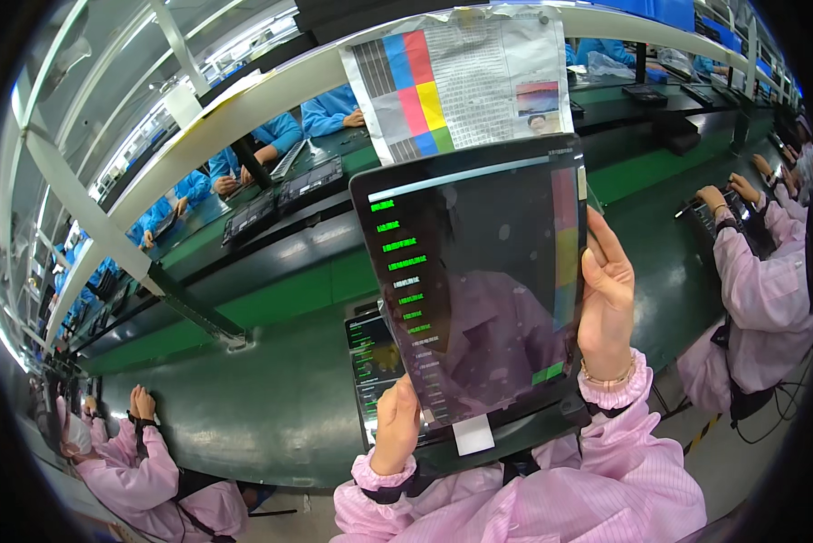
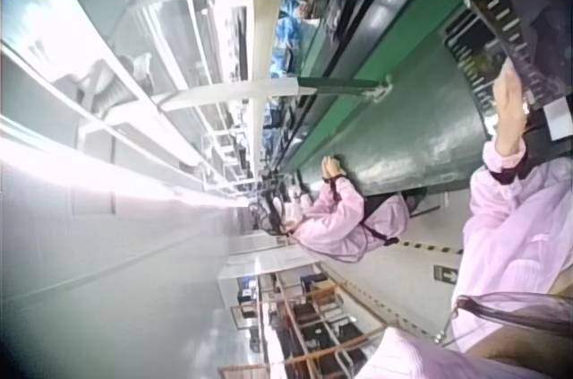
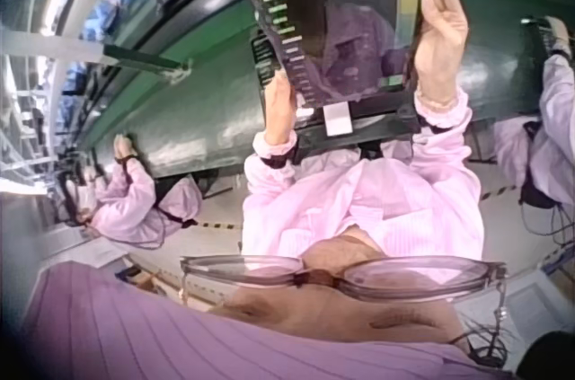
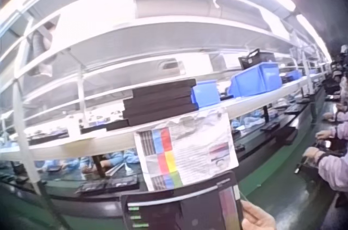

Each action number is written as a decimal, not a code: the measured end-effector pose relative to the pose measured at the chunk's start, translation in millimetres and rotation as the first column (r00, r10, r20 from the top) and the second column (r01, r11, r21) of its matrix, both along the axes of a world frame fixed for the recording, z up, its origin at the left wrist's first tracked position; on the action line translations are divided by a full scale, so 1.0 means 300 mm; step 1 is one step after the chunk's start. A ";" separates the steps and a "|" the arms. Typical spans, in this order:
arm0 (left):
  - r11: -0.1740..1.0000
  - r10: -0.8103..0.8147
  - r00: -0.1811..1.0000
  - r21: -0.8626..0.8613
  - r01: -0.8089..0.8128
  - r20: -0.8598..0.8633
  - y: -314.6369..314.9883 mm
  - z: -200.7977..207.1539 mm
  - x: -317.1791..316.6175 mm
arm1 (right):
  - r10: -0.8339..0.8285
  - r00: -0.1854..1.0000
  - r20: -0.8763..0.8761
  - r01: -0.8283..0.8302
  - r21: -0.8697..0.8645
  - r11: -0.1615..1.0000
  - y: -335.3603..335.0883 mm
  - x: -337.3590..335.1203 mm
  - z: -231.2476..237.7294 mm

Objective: Testing software and hardware features of multiple tablets on a factory assembly line.

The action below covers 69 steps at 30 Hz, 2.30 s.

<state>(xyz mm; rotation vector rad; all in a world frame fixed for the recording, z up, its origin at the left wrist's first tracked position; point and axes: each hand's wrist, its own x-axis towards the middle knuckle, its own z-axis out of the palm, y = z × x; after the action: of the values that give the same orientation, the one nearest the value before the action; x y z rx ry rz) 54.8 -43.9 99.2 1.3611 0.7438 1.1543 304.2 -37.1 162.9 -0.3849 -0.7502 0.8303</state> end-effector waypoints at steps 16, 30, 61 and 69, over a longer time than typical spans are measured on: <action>0.957 0.124 0.904 -0.291 0.000 0.408 -0.026 -0.001 0.065 | 0.072 0.979 0.190 -0.027 -0.228 0.973 -0.030 0.041 -0.115; 0.792 -0.130 0.961 -0.557 0.248 0.242 -0.139 -0.096 -0.010 | 0.820 0.555 -0.141 -0.816 0.102 0.569 0.169 0.129 0.014; 0.738 -0.127 0.988 -0.658 0.151 0.084 -0.178 -0.126 -0.004 | -0.340 -0.203 0.918 0.289 0.388 0.875 -0.228 0.128 -0.028; 0.781 -0.040 0.995 -0.619 0.086 0.087 -0.155 -0.097 0.025 | -0.298 -0.352 0.887 0.264 0.399 0.878 -0.229 0.048 -0.127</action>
<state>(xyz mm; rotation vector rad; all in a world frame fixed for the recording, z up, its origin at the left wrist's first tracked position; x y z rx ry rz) 62.4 -90.5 70.1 0.7700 0.9197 0.7859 318.6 -105.8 124.9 -1.3007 -2.1619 -0.3416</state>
